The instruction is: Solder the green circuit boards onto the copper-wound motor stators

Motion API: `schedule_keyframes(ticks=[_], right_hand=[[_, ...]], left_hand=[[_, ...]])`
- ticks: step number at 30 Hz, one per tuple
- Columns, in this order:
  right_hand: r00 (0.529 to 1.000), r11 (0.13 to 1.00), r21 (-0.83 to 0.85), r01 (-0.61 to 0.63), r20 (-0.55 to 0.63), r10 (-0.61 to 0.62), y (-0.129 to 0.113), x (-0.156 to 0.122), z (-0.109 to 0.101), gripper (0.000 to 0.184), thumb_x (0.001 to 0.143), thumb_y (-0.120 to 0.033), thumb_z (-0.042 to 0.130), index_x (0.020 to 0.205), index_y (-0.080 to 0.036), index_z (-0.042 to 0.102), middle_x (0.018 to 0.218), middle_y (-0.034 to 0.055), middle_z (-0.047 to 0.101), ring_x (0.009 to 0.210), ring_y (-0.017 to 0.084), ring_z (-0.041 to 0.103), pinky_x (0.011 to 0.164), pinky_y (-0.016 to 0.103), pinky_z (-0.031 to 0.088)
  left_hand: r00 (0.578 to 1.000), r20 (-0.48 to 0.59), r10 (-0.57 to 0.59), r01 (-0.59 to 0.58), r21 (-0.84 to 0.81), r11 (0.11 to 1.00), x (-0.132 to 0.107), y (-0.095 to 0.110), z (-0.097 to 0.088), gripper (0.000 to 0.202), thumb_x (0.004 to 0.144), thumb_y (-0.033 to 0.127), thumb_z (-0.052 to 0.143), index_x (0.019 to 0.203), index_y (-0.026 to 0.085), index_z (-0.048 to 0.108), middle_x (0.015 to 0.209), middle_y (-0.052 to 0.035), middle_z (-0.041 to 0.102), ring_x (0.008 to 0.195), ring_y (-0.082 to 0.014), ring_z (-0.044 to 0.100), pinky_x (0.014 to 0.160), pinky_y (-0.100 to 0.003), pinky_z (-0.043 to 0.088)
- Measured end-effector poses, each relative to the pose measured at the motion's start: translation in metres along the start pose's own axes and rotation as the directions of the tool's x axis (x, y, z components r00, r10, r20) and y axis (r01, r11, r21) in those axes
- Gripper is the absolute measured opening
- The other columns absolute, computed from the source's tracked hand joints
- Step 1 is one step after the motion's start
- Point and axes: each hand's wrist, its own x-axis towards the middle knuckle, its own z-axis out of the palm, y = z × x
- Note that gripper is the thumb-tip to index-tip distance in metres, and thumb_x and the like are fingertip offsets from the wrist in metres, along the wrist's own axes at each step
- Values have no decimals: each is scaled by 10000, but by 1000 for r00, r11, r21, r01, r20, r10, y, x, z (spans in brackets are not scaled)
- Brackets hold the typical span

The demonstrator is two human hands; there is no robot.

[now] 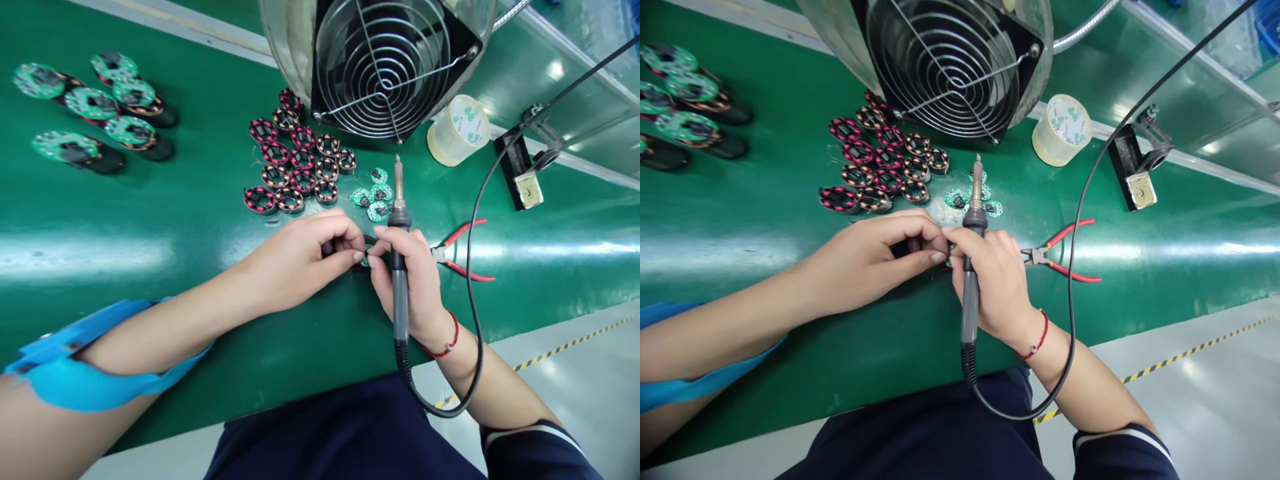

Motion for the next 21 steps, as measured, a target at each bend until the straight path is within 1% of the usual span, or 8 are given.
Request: schedule_keyframes(ticks=[4, 6, 9, 10, 13, 16, 19, 21], right_hand=[[1000, 996, -91, 19, 1, -19, -1, -1, 1, 265, 1088, -194, 543, 1329, -292, 593, 881, 1, 742, 807, 231, 648, 756, 402, 491], [1000, 995, -101, 20, 22, -18, -3, 0, -3, 254, 1099, -224, 541, 1328, -306, 613, 861, -2, 747, 797, 229, 664, 763, 412, 510], [998, 1000, -27, -16, 57, 17, -11, 2, -17, 362, 1093, -170, 534, 1397, -352, 613, 946, -13, 809, 828, 216, 726, 812, 425, 567], [998, 999, 13, -38, 49, 38, -14, 1, -22, 398, 1099, -158, 530, 1432, -363, 606, 983, -12, 826, 855, 216, 754, 835, 432, 591], [991, 985, 119, -126, -37, 131, -25, -4, -29, 426, 1124, -209, 555, 1521, -360, 588, 1045, 15, 836, 924, 236, 808, 866, 457, 663], [966, 974, 150, -169, -171, 194, -32, -13, -27, 377, 1114, -263, 618, 1480, -349, 643, 1037, 29, 809, 810, 216, 796, 776, 430, 705], [934, 979, 121, -163, -302, 192, -29, -26, -26, 326, 1077, -281, 697, 1399, -332, 683, 994, 26, 767, 650, 171, 718, 606, 366, 664], [945, 979, 102, -178, -259, 199, -23, -36, -29, 352, 1091, -393, 673, 1436, -339, 630, 979, 34, 733, 610, 173, 674, 521, 362, 607]], left_hand=[[1000, 11, -24, 24, -44, 999, 1, -1, -2, 202, 927, 347, 586, 846, 200, 698, 772, 10, 619, 681, -145, 563, 629, -274, 444], [999, 31, -42, 43, -52, 998, 1, -2, -3, 202, 931, 353, 585, 863, 202, 702, 781, 3, 646, 694, -152, 587, 632, -275, 460], [998, 44, -54, 56, -47, 997, 2, -2, -5, 195, 913, 357, 581, 848, 208, 688, 789, -5, 672, 694, -155, 599, 631, -278, 469], [998, 45, -49, 51, -42, 998, 3, -2, -5, 193, 903, 360, 583, 834, 209, 683, 785, -4, 669, 680, -151, 590, 624, -276, 463], [999, 44, -23, 24, -19, 1000, 3, -1, -6, 196, 878, 369, 590, 787, 213, 666, 767, 4, 645, 638, -132, 550, 599, -264, 441], [999, 52, -10, 9, 20, 1000, 4, 0, -6, 201, 873, 367, 584, 768, 214, 661, 766, 8, 643, 632, -125, 538, 598, -252, 431], [998, 54, -10, 7, 51, 999, 3, -1, -6, 206, 882, 370, 579, 777, 213, 661, 773, 9, 638, 637, -123, 536, 604, -251, 422], [998, 56, -3, 0, 62, 998, 3, -2, -6, 204, 892, 368, 578, 792, 212, 663, 785, 7, 639, 651, -126, 546, 616, -261, 424]])
